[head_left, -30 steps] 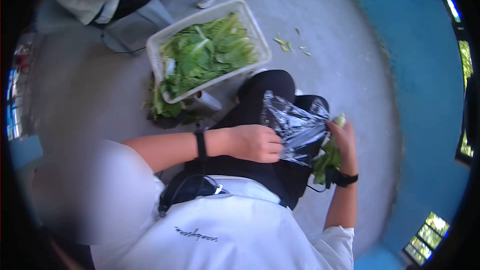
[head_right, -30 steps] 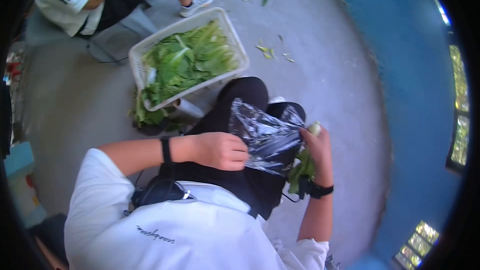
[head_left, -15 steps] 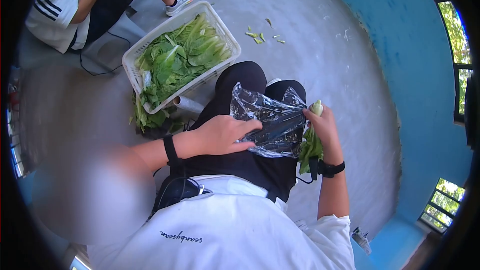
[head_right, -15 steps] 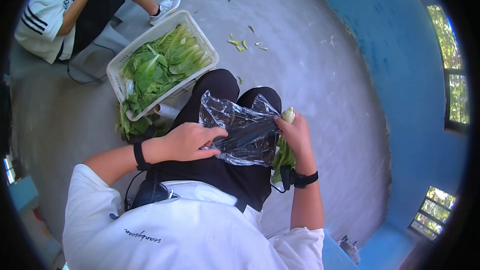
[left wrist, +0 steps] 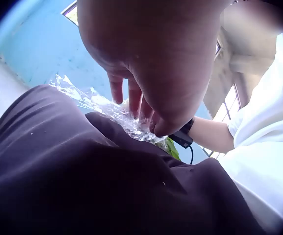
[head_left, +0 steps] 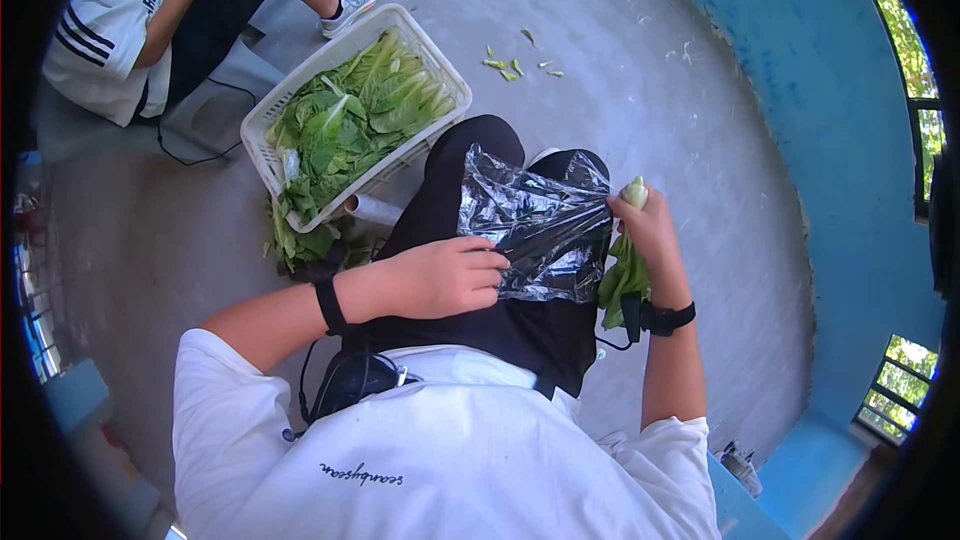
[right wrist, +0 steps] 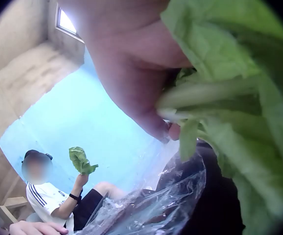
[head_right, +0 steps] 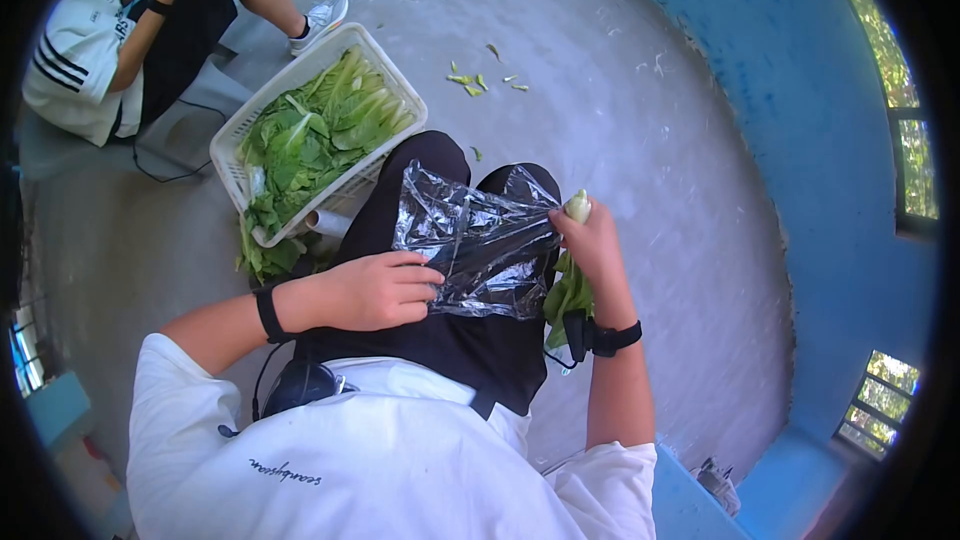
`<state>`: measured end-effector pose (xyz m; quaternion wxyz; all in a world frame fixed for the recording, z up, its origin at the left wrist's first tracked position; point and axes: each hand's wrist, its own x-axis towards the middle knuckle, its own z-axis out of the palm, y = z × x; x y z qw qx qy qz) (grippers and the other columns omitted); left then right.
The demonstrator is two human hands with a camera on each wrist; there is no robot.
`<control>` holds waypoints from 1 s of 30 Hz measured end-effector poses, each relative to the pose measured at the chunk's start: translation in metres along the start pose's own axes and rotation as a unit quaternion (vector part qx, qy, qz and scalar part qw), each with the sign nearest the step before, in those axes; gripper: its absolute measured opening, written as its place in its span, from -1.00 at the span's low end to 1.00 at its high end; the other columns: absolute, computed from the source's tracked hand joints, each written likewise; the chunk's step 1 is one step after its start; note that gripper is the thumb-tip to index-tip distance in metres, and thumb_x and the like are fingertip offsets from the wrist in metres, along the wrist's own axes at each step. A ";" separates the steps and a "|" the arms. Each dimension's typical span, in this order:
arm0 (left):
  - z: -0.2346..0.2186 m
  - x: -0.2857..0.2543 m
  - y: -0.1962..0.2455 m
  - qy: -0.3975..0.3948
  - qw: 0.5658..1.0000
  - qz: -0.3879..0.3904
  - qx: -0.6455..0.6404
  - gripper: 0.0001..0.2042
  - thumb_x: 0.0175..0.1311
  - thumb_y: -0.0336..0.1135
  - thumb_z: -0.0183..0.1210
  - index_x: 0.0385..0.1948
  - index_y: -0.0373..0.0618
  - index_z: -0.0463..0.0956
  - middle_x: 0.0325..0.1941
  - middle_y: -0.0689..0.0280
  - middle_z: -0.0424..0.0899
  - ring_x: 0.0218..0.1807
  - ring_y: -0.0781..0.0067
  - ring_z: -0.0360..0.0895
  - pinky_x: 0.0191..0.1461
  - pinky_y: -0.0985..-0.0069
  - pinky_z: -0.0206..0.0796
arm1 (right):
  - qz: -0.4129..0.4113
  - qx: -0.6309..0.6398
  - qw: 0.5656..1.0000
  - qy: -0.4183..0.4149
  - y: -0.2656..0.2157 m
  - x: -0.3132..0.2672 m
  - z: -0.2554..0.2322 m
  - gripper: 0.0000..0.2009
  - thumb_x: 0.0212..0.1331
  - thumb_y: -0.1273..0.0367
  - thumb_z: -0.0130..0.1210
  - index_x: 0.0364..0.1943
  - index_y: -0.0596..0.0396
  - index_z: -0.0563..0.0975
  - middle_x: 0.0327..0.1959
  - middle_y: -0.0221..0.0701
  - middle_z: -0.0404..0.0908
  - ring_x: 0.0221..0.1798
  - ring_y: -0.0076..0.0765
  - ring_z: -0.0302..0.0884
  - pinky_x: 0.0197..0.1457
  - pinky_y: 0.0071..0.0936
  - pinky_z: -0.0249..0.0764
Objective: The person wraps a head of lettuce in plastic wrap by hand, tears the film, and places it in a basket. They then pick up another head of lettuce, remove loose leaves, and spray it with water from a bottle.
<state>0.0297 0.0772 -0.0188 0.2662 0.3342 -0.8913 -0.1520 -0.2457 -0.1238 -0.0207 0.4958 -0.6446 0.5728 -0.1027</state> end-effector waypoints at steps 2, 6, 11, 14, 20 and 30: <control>-0.002 -0.007 0.009 -0.028 0.999 0.014 0.010 -0.92 0.12 -0.35 0.20 -0.41 -0.09 0.52 -0.30 0.35 0.64 -0.05 0.32 0.63 0.21 0.34 0.46 | -0.001 -0.001 1.000 0.008 0.007 0.005 -0.002 -0.81 0.19 0.37 0.28 -0.37 0.19 0.52 -0.53 -0.47 0.57 -0.54 -0.57 0.49 -0.46 -0.52 0.43; -0.005 -0.020 0.025 -0.032 0.999 -0.003 0.038 -0.89 0.10 -0.34 0.23 -0.39 -0.07 0.51 -0.29 0.32 0.68 -0.29 0.45 0.65 -0.18 0.52 0.51 | 0.004 -0.003 0.999 0.033 0.011 0.009 -0.003 -0.81 0.18 0.37 0.28 -0.39 0.19 0.53 -0.54 -0.45 0.58 -0.55 -0.56 0.50 -0.46 -0.52 0.43; -0.011 -0.035 0.024 -0.025 0.999 -0.004 0.048 -0.90 0.11 -0.35 0.24 -0.37 -0.06 0.54 -0.18 0.31 0.72 -0.32 0.45 0.64 -0.25 0.53 0.47 | 0.006 0.023 0.999 0.045 0.017 0.014 -0.006 -0.82 0.19 0.36 0.28 -0.38 0.18 0.54 -0.54 -0.44 0.61 -0.55 -0.56 0.51 -0.47 -0.53 0.42; -0.006 -0.031 0.015 -0.014 0.999 0.009 0.032 -0.88 0.10 -0.32 0.24 -0.35 -0.03 0.54 -0.26 0.37 0.67 -0.35 0.46 0.61 -0.29 0.53 0.43 | 0.017 0.020 0.999 0.042 0.018 0.014 -0.001 -0.82 0.20 0.36 0.29 -0.37 0.17 0.54 -0.55 -0.45 0.62 -0.54 -0.56 0.52 -0.46 -0.53 0.43; -0.032 -0.004 0.005 -0.050 0.989 -0.121 -0.073 -0.79 0.25 -0.20 0.26 -0.18 -0.02 0.54 -0.36 0.29 0.63 -0.40 0.23 0.64 -0.35 0.32 0.46 | 0.012 0.027 0.999 0.036 0.023 0.011 -0.003 -0.82 0.19 0.37 0.32 -0.37 0.16 0.54 -0.54 -0.46 0.61 -0.54 -0.57 0.50 -0.45 -0.54 0.43; -0.017 0.056 -0.086 0.046 0.956 -0.286 0.048 -0.29 0.22 0.08 0.30 0.36 -0.07 0.32 0.35 0.07 0.43 0.41 -0.08 0.30 0.49 0.09 0.12 | -0.028 0.017 0.999 0.031 0.021 0.001 -0.003 -0.81 0.17 0.38 0.33 -0.38 0.16 0.53 -0.56 -0.51 0.55 -0.52 -0.59 0.47 -0.42 -0.52 0.41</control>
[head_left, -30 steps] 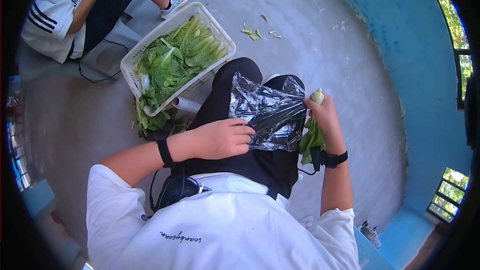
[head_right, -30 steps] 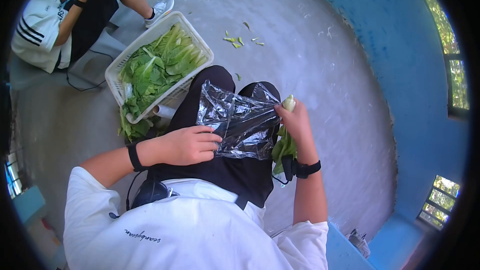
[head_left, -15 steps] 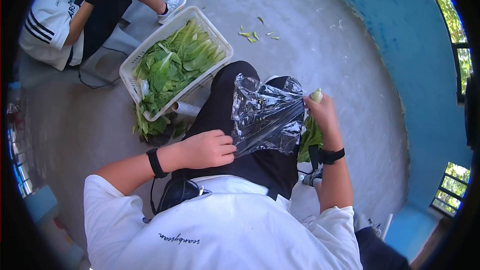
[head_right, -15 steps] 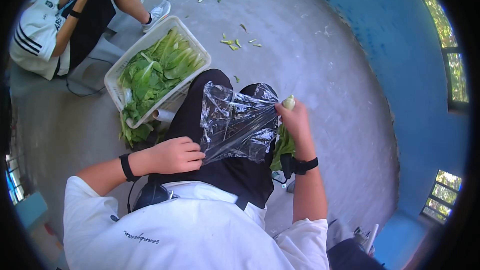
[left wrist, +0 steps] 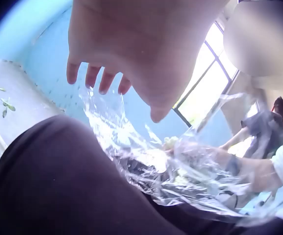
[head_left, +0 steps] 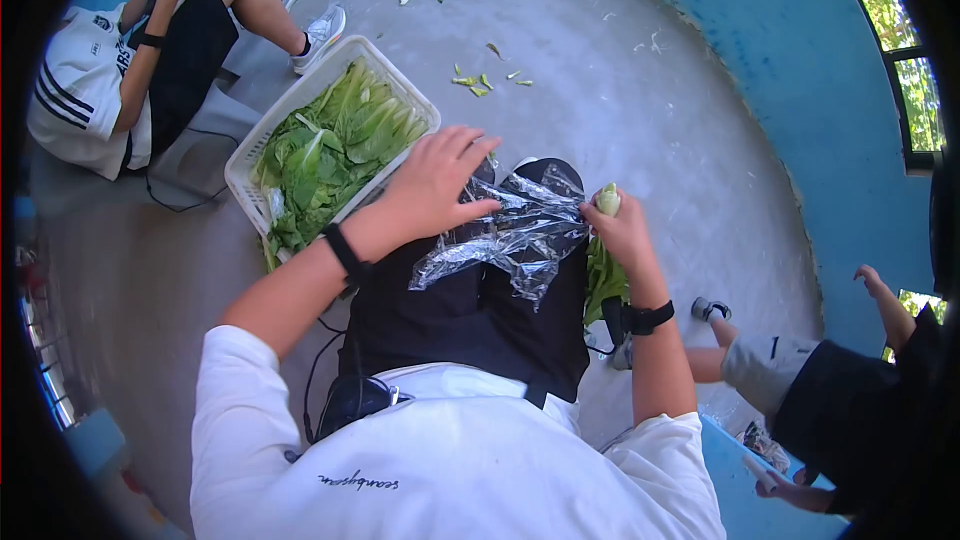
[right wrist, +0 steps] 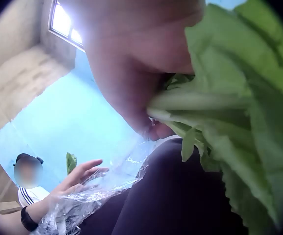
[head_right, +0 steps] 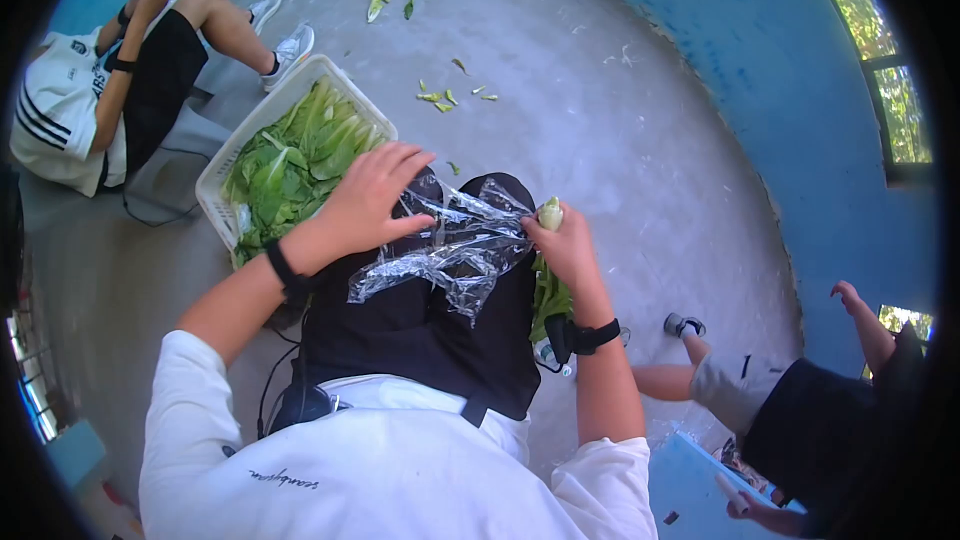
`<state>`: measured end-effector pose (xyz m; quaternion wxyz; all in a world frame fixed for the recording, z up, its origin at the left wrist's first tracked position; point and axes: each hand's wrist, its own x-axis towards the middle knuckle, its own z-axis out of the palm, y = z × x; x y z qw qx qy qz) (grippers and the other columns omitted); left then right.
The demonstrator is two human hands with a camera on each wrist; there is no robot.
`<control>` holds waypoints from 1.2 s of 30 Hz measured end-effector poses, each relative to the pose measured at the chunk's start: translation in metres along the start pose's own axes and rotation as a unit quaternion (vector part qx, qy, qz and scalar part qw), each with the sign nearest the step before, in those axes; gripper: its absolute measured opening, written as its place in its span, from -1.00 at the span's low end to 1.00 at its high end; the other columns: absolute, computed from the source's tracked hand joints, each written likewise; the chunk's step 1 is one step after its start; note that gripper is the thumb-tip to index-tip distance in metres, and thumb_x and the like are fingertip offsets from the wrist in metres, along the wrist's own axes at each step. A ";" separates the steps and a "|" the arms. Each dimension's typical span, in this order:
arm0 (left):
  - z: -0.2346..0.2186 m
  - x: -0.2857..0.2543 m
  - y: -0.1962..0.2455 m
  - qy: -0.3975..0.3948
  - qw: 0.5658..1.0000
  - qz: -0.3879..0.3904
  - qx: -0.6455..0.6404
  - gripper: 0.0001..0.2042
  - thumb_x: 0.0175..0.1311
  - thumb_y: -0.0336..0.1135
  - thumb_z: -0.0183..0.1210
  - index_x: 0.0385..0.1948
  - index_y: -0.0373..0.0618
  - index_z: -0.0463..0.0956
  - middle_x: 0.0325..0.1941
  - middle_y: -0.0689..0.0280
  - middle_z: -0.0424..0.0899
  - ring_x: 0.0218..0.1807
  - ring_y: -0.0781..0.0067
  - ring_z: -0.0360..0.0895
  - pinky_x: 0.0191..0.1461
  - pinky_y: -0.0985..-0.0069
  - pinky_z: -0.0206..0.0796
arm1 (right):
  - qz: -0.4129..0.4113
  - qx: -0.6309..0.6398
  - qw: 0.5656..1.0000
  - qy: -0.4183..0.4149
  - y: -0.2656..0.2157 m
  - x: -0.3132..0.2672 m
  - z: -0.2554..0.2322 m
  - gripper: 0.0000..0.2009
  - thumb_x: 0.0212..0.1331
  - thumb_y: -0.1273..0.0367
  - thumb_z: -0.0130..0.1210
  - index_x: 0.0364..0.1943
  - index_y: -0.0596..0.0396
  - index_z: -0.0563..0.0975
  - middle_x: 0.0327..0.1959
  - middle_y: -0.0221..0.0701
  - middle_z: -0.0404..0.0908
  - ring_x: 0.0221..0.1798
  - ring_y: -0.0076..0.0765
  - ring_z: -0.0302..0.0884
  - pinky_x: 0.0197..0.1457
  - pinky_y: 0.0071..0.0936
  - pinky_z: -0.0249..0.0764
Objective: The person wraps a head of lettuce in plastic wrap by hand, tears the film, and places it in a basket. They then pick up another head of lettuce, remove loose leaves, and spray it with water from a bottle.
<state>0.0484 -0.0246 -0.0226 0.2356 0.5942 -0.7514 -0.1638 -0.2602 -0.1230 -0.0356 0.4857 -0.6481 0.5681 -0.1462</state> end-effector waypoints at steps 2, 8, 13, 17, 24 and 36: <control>0.024 0.008 -0.002 -0.026 0.997 0.014 0.067 -0.09 0.13 0.20 0.33 0.49 0.00 0.16 0.46 0.10 0.33 0.49 -0.06 0.20 0.57 -0.02 -0.04 | -0.020 -0.001 1.000 0.005 -0.004 -0.004 0.001 -0.81 0.17 0.39 0.33 -0.38 0.17 0.53 -0.57 -0.50 0.54 -0.52 -0.59 0.46 -0.42 -0.51 0.40; 0.042 -0.003 -0.007 -0.065 0.995 0.061 0.041 -0.44 0.11 -0.06 0.39 0.16 -0.01 0.48 0.21 0.22 0.53 0.41 0.14 0.35 0.55 -0.07 -0.03 | 0.015 -0.002 1.000 -0.008 0.002 -0.010 -0.009 -0.82 0.18 0.40 0.32 -0.37 0.16 0.52 -0.54 -0.52 0.54 -0.50 -0.60 0.46 -0.40 -0.50 0.42; 0.029 0.013 0.016 -0.109 0.964 -0.073 -0.232 -0.86 0.11 -0.33 0.32 -0.42 -0.15 0.57 -0.22 0.23 0.63 -0.17 0.21 0.65 0.14 0.13 0.47 | 0.062 0.110 0.991 -0.031 0.026 -0.013 -0.032 -0.83 0.19 0.41 0.32 -0.34 0.13 0.52 -0.46 -0.51 0.56 -0.47 -0.60 0.48 -0.39 -0.52 0.44; 0.054 0.016 0.024 -0.133 0.804 -0.213 -0.539 -0.91 0.27 -0.50 0.22 -0.31 -0.20 0.46 -0.34 0.28 0.65 -0.34 0.49 0.68 -0.28 0.50 0.53 | 0.094 0.116 0.988 -0.040 0.038 -0.023 -0.057 -0.81 0.17 0.40 0.34 -0.33 0.11 0.52 -0.45 -0.51 0.55 -0.46 -0.59 0.49 -0.37 -0.55 0.45; 0.071 0.019 0.020 -0.145 0.777 -0.265 -0.553 -0.83 0.31 -0.52 0.19 -0.30 -0.13 0.33 -0.30 0.28 0.69 -0.30 0.56 0.68 -0.36 0.57 0.56 | 0.074 0.142 0.985 0.067 0.041 -0.052 -0.077 -0.79 0.14 0.38 0.37 -0.31 0.09 0.52 -0.43 -0.52 0.56 -0.44 -0.60 0.49 -0.36 -0.55 0.49; 0.053 0.013 0.033 -0.127 0.739 -0.320 -0.579 -0.77 0.37 -0.41 0.24 -0.32 -0.07 0.29 -0.27 0.30 0.67 -0.23 0.49 0.72 -0.28 0.52 0.62 | 0.049 0.131 0.989 -0.053 0.016 -0.062 -0.012 -0.79 0.07 0.46 0.37 -0.34 0.09 0.50 -0.39 -0.55 0.57 -0.36 -0.64 0.49 -0.27 -0.55 0.47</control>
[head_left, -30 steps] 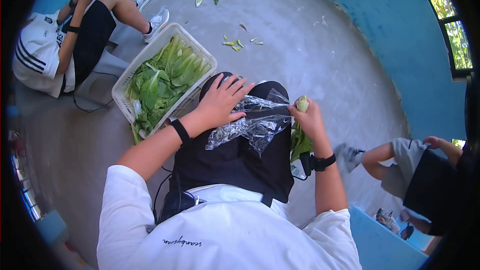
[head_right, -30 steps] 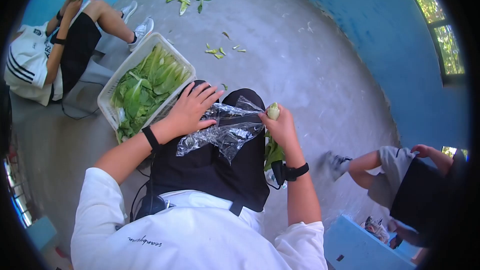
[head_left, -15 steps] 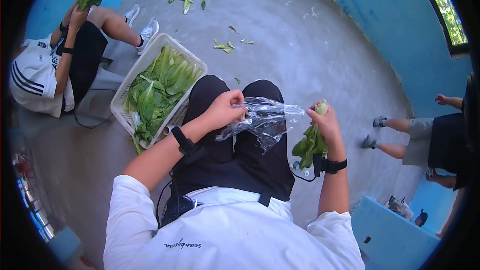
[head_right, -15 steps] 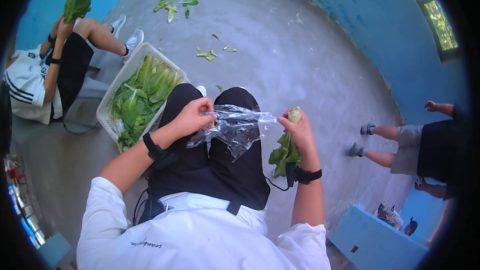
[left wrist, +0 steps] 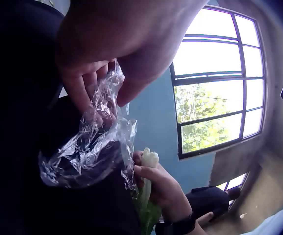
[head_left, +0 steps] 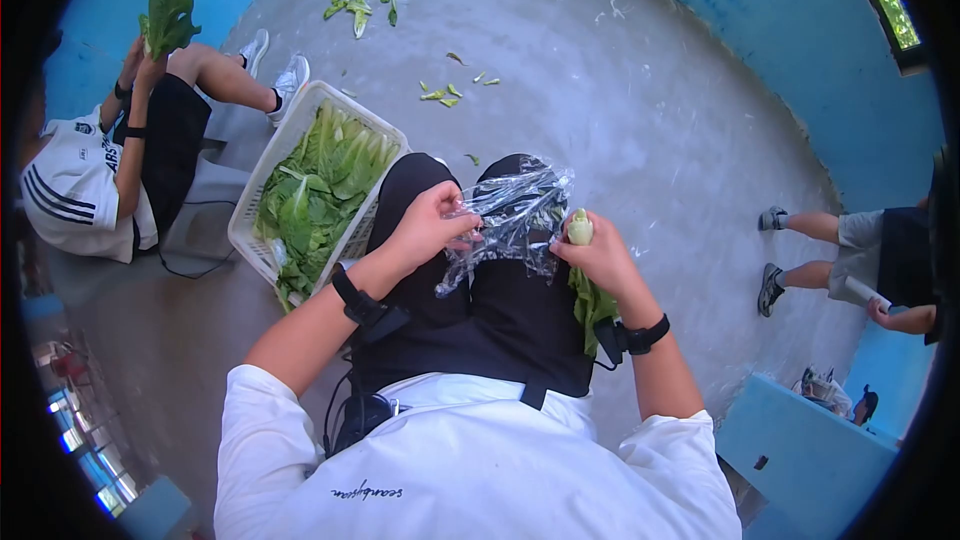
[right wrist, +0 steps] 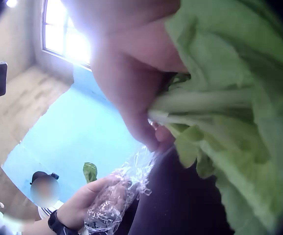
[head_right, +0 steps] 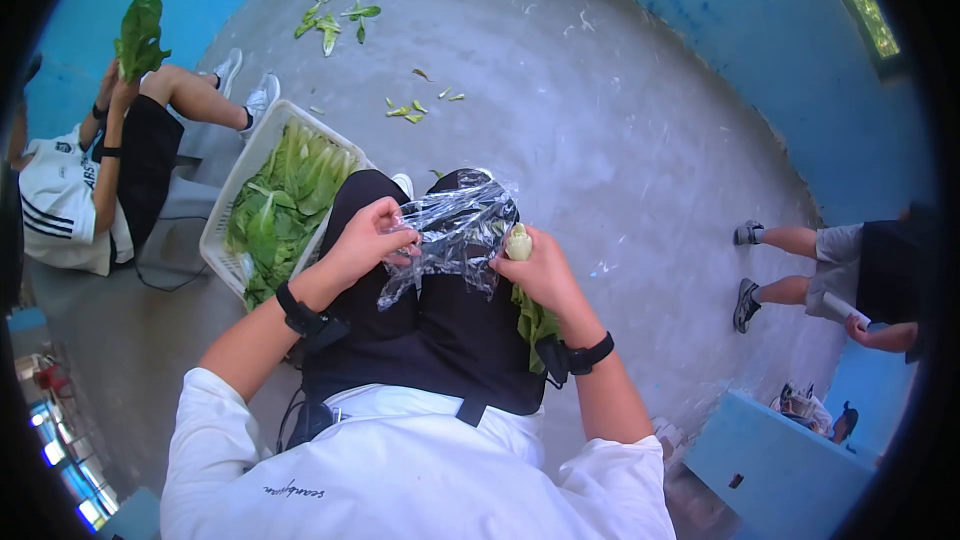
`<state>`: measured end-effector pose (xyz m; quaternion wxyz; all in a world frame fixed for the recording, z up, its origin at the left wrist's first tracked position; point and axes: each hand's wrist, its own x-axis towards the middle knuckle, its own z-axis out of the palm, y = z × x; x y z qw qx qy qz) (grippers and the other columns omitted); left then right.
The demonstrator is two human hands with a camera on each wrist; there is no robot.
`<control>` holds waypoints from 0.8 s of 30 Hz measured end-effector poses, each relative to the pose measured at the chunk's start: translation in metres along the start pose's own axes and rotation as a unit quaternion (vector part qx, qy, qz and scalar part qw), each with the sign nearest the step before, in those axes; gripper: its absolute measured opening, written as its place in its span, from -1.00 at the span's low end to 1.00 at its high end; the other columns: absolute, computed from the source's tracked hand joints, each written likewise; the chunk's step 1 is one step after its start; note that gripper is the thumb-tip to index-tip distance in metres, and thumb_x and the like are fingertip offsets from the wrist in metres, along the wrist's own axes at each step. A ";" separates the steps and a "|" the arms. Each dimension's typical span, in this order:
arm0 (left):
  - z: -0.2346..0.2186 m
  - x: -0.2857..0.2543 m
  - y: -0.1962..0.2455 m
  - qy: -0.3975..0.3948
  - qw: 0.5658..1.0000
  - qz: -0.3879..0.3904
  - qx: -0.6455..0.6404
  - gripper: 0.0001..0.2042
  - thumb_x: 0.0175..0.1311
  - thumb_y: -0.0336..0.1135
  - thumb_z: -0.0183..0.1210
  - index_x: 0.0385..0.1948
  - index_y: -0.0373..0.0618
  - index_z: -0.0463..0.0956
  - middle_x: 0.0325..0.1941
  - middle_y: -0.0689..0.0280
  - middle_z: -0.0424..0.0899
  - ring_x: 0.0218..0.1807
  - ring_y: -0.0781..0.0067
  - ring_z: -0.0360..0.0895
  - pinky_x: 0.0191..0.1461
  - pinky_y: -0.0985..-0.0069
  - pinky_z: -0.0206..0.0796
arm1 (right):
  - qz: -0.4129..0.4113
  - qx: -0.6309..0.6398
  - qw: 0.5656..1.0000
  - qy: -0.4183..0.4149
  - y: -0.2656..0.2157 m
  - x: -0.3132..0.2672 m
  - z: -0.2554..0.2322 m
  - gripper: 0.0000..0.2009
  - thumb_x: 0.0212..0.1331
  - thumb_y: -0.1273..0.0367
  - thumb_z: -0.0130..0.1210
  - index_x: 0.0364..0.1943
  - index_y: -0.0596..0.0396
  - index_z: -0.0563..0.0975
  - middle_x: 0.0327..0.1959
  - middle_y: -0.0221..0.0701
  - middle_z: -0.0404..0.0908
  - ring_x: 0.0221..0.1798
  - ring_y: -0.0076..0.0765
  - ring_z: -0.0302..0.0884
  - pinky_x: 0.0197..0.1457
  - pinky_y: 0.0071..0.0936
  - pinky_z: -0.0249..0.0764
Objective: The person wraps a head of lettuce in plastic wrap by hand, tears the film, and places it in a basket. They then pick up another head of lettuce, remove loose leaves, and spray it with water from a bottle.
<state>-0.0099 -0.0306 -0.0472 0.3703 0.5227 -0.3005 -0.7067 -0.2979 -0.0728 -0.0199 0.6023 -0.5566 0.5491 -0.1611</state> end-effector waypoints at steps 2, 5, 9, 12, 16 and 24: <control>-0.007 -0.002 -0.002 0.004 1.000 0.002 -0.014 -0.77 0.40 -0.37 0.24 -0.31 -0.02 0.28 -0.25 0.27 0.69 -0.23 0.47 0.73 -0.26 0.50 0.63 | 0.000 -0.016 0.999 -0.031 0.000 -0.006 -0.014 -0.78 0.05 0.47 0.36 -0.34 0.09 0.49 -0.40 -0.57 0.55 -0.36 -0.65 0.46 -0.28 -0.55 0.45; -0.014 -0.008 0.003 0.030 0.999 -0.017 -0.024 -0.73 0.43 -0.29 0.24 -0.38 0.02 0.27 -0.31 0.31 0.67 -0.29 0.49 0.73 -0.26 0.49 0.64 | 0.053 0.015 0.995 -0.085 0.005 -0.016 -0.045 -0.78 0.08 0.51 0.32 -0.31 0.07 0.46 -0.42 -0.55 0.53 -0.37 -0.65 0.47 -0.29 -0.56 0.46; -0.029 -0.014 0.000 0.029 0.999 -0.031 -0.031 -0.73 0.45 -0.26 0.22 -0.42 -0.01 0.31 -0.40 0.34 0.65 -0.38 0.53 0.71 -0.33 0.54 0.62 | 0.092 -0.102 0.985 -0.108 0.015 -0.025 -0.073 -0.78 0.01 0.51 0.32 -0.29 0.11 0.50 -0.39 -0.53 0.57 -0.36 -0.58 0.50 -0.28 -0.50 0.48; -0.036 -0.019 0.000 0.008 0.999 -0.048 0.014 -0.78 0.48 -0.27 0.19 -0.38 -0.05 0.37 -0.44 0.34 0.65 -0.41 0.56 0.68 -0.37 0.57 0.60 | 0.117 -0.152 0.971 -0.143 0.011 -0.030 -0.078 -0.78 -0.02 0.46 0.34 -0.32 0.13 0.52 -0.43 -0.50 0.57 -0.34 -0.58 0.49 -0.25 -0.47 0.48; -0.042 -0.023 -0.001 0.026 0.995 -0.047 0.086 -0.81 0.46 -0.25 0.18 -0.31 -0.12 0.43 -0.45 0.32 0.67 -0.45 0.50 0.66 -0.37 0.52 0.57 | 0.088 -0.189 0.966 -0.153 0.017 -0.035 -0.076 -0.78 -0.01 0.45 0.34 -0.32 0.12 0.51 -0.47 -0.49 0.55 -0.34 -0.56 0.48 -0.22 -0.45 0.48; -0.003 -0.007 0.073 0.079 0.842 0.157 0.510 -0.62 0.19 0.02 0.36 -0.29 -0.17 0.65 -0.30 0.15 0.71 -0.21 0.11 0.68 -0.13 0.30 0.50 | 0.070 -0.118 0.978 -0.159 0.029 -0.036 -0.073 -0.79 0.00 0.48 0.33 -0.32 0.12 0.51 -0.40 -0.52 0.57 -0.31 -0.55 0.49 -0.17 -0.46 0.50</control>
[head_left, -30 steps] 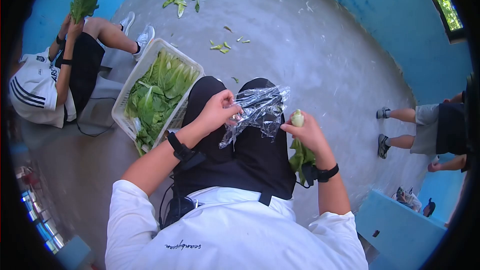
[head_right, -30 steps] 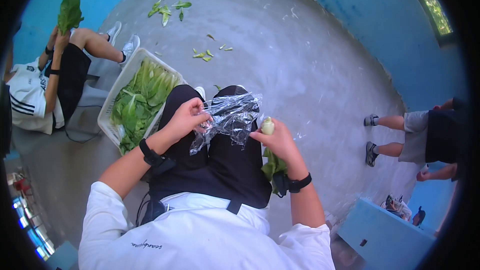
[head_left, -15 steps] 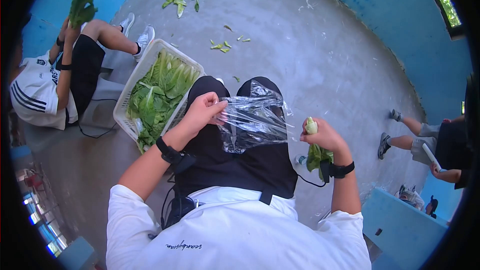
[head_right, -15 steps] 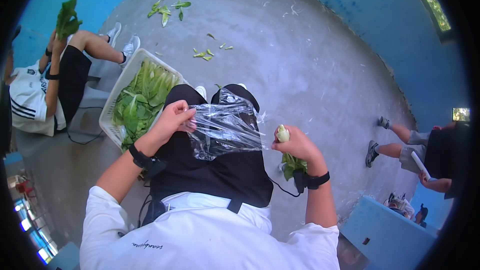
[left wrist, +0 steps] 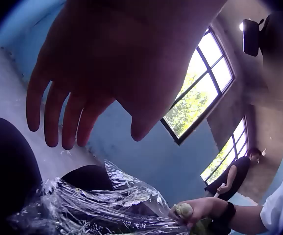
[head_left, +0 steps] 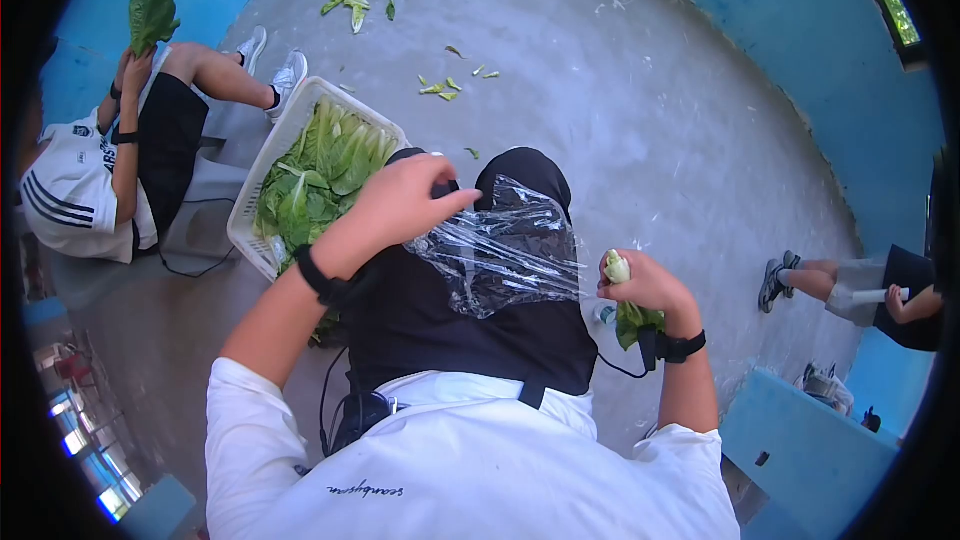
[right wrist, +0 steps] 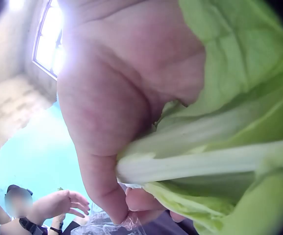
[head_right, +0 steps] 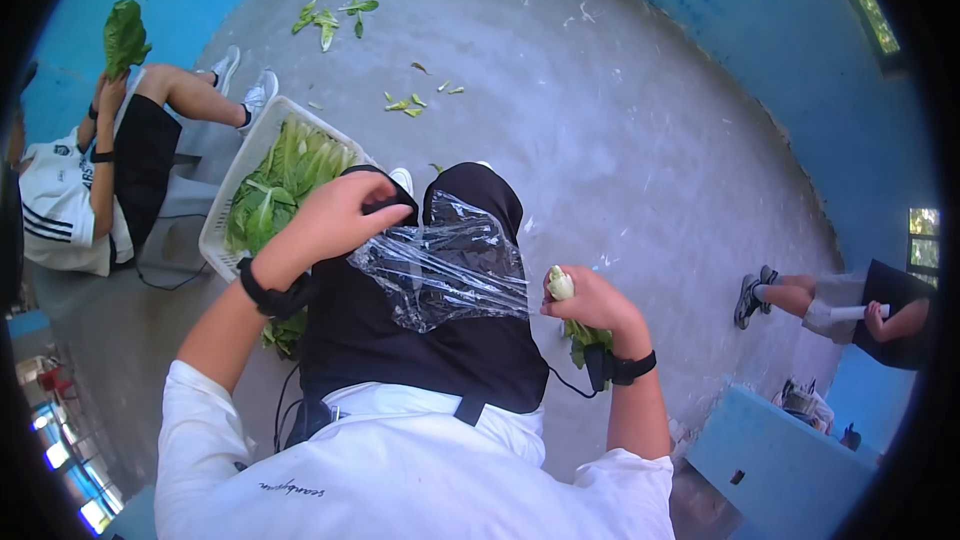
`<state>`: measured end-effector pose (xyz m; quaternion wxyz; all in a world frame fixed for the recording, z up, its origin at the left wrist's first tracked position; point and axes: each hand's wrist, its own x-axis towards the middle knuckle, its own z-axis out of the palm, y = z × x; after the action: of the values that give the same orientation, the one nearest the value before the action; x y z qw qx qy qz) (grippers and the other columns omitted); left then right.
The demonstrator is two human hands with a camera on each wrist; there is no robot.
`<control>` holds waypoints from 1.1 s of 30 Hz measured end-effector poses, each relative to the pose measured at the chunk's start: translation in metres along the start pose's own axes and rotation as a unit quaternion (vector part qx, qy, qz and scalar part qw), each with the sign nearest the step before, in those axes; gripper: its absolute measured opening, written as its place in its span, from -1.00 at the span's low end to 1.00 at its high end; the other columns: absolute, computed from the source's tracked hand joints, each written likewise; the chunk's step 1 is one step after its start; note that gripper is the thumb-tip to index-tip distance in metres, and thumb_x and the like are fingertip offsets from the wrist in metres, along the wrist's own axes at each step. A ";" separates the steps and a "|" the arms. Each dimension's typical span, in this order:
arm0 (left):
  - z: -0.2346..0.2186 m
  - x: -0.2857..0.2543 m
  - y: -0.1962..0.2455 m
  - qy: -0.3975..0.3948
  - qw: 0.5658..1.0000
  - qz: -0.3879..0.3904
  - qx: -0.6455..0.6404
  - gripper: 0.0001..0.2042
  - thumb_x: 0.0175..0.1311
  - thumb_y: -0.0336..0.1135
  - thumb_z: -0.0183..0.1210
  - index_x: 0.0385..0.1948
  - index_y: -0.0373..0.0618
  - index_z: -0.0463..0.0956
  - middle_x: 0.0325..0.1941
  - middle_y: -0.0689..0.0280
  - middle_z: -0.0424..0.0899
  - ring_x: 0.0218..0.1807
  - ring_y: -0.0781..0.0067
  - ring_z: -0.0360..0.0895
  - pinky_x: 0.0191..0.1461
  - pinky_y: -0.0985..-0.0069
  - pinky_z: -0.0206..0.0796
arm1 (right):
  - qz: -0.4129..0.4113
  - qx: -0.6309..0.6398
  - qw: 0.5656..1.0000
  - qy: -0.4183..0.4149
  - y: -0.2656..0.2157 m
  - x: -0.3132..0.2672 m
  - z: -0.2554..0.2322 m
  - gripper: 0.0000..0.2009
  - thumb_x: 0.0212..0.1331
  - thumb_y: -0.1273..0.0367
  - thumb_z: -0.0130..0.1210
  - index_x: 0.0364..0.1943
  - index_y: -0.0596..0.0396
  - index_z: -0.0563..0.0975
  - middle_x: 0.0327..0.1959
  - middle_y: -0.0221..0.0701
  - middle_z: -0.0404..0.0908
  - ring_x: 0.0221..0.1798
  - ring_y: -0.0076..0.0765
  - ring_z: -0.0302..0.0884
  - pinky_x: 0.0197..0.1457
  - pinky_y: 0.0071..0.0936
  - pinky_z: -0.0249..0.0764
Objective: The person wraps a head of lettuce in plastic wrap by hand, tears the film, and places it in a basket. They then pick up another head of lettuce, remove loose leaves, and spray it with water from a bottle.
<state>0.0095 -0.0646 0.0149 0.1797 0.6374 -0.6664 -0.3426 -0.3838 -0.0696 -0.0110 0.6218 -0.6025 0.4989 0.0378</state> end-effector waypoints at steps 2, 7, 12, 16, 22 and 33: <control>0.023 0.018 0.000 -0.046 0.998 0.028 0.026 -0.60 0.18 0.03 0.36 -0.27 -0.17 0.65 -0.28 0.16 0.73 -0.21 0.12 0.68 -0.12 0.30 0.50 | -0.004 0.012 1.000 0.004 0.001 0.000 0.000 -0.79 0.01 0.49 0.34 -0.31 0.12 0.51 -0.39 -0.53 0.58 -0.30 -0.56 0.50 -0.17 -0.47 0.50; 0.056 0.042 -0.001 -0.134 0.987 -0.006 -0.090 -0.71 0.25 -0.17 0.37 -0.26 -0.25 0.65 -0.36 0.24 0.72 -0.28 0.45 0.65 -0.17 0.47 0.47 | -0.002 0.113 0.993 0.040 0.000 -0.006 0.004 -0.75 0.04 0.50 0.35 -0.25 0.11 0.49 -0.38 -0.50 0.59 -0.29 -0.57 0.52 -0.19 -0.50 0.51; 0.064 0.048 -0.024 -0.180 0.948 -0.038 -0.261 -0.83 0.38 -0.30 0.26 -0.28 -0.25 0.62 -0.35 0.34 0.72 -0.26 0.62 0.62 -0.15 0.58 0.45 | 0.002 0.145 0.987 0.073 0.005 -0.001 0.019 -0.75 0.06 0.50 0.35 -0.24 0.13 0.49 -0.40 -0.51 0.58 -0.27 -0.58 0.55 -0.19 -0.52 0.50; 0.059 0.046 -0.037 -0.162 0.860 -0.087 -0.477 -0.85 0.53 -0.30 0.08 -0.22 -0.18 0.50 -0.21 0.24 0.73 -0.14 0.42 0.72 0.02 0.52 0.53 | 0.000 0.108 0.993 0.043 0.008 0.004 0.012 -0.76 0.04 0.53 0.32 -0.27 0.10 0.48 -0.40 -0.52 0.57 -0.34 -0.60 0.50 -0.27 -0.51 0.48; 0.023 0.024 -0.025 -0.213 0.830 -0.125 -0.500 -0.83 0.61 -0.23 -0.05 -0.20 -0.09 0.38 -0.23 0.21 0.70 -0.19 0.33 0.74 0.00 0.41 0.61 | 0.011 0.011 1.000 0.021 -0.017 0.008 -0.018 -0.76 0.02 0.48 0.36 -0.28 0.09 0.50 -0.43 -0.56 0.53 -0.37 -0.60 0.48 -0.29 -0.52 0.47; 0.038 -0.003 -0.019 -0.136 0.836 -0.120 -0.518 -0.77 0.40 -0.35 0.25 -0.14 -0.04 0.31 -0.09 0.17 0.68 -0.07 0.41 0.70 -0.05 0.44 0.60 | -0.031 -0.047 0.968 0.245 -0.098 -0.003 -0.032 -0.75 0.05 0.42 0.40 -0.25 0.14 0.55 -0.48 -0.47 0.56 -0.43 -0.59 0.50 -0.34 -0.47 0.47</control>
<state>-0.0018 -0.0517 -0.0246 0.3484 0.4734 -0.3278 -0.7396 -0.3400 -0.1195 0.0676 0.4524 -0.6369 0.6150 -0.1070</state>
